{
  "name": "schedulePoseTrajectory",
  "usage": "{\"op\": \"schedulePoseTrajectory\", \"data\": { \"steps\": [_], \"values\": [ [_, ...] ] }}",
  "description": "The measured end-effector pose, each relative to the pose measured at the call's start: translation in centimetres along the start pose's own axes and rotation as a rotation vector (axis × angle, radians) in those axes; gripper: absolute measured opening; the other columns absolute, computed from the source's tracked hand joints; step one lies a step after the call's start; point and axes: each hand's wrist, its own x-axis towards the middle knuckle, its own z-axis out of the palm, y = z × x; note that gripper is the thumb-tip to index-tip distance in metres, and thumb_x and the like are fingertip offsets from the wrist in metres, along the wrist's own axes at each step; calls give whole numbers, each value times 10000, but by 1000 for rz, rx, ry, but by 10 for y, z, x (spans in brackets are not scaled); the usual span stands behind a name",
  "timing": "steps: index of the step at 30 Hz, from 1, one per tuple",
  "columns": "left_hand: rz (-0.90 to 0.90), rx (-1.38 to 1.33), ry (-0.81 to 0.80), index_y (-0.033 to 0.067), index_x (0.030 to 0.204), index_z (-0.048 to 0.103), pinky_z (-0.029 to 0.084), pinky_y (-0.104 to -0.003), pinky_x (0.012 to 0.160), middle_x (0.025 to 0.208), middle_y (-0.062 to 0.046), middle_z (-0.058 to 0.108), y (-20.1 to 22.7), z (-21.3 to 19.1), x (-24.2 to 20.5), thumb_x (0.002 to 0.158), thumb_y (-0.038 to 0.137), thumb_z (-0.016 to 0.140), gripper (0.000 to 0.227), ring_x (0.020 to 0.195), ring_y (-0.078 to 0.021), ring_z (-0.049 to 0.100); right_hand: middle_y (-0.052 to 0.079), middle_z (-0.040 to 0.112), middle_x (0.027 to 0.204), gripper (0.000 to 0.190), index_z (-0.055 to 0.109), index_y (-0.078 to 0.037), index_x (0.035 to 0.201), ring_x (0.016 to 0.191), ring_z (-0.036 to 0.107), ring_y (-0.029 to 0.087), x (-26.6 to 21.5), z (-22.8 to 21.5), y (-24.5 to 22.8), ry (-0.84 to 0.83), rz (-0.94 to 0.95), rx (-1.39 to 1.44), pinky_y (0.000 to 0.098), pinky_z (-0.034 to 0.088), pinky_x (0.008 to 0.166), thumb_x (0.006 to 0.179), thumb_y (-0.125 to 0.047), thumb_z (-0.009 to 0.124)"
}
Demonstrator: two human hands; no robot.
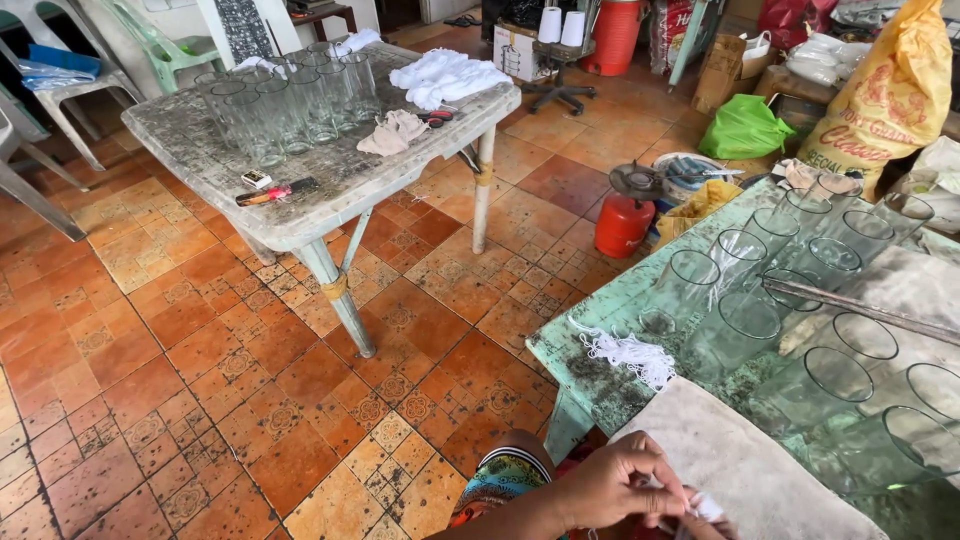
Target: The person is untangling and organizing white candle wicks on a workshop table.
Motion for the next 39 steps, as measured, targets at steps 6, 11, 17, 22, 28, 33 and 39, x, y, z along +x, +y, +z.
{"op": "schedulePoseTrajectory", "data": {
  "steps": [6, 11, 17, 22, 28, 33, 39],
  "values": [
    [5, 300, -89, 310, 1095, 706, 465, -246, 948, 1159, 39, 432, -2, 0, 1, 960, 326, 732, 138, 1067, -90, 488, 234, 695, 766, 173, 702, 58, 957, 484, 576, 284, -2, 5, 1, -42, 122, 158, 332, 407, 437, 926, -111, 689],
    [25, -4, 216, 60, 938, 665, 612, -228, 662, 1054, -59, 547, 18, 7, 6, 991, 71, 744, 95, 722, -128, 665, 226, 711, 873, 150, 680, 80, 981, 545, 609, 308, -15, 13, -8, -56, 227, 285, 349, 446, 478, 907, -50, 692],
    [291, 579, 308, 18, 1012, 768, 556, -329, 803, 968, -53, 486, 31, 12, 4, 924, 140, 795, 153, 934, -199, 564, 163, 616, 719, 121, 669, 54, 1007, 620, 560, 233, -31, 25, -42, -42, -151, 94, 310, 430, 596, 970, -58, 643],
    [444, 821, 138, 28, 985, 625, 483, -397, 766, 1015, -130, 447, 52, 21, 1, 945, 2, 653, 55, 898, -286, 529, 38, 584, 873, 79, 607, -72, 970, 786, 557, 121, -36, 27, -84, -154, -487, -324, 260, 448, 762, 1015, -101, 550],
    [-140, -189, 109, 96, 869, 656, 516, -284, 830, 918, -11, 573, 51, 28, 12, 940, 140, 713, 101, 865, -146, 588, 57, 537, 754, 72, 583, -89, 995, 679, 495, 130, -49, 48, -104, -105, -201, 77, 283, 408, 615, 1051, -111, 544],
    [-5, 3, 149, 99, 925, 679, 470, -247, 748, 934, 1, 551, 36, 26, 15, 956, 141, 718, 66, 799, -111, 513, 28, 537, 1012, 135, 643, -93, 1045, 839, 525, 120, -50, 53, -112, 24, -386, 41, 267, 428, 739, 959, 10, 648],
    [100, 215, 102, 96, 962, 653, 423, -263, 663, 914, -4, 560, 39, 26, 15, 995, 166, 681, 82, 712, -109, 467, 34, 543, 1071, 116, 706, -92, 1039, 1021, 558, 166, -56, 51, -124, 16, -465, -35, 313, 468, 883, 943, -38, 668]
  ]
}}
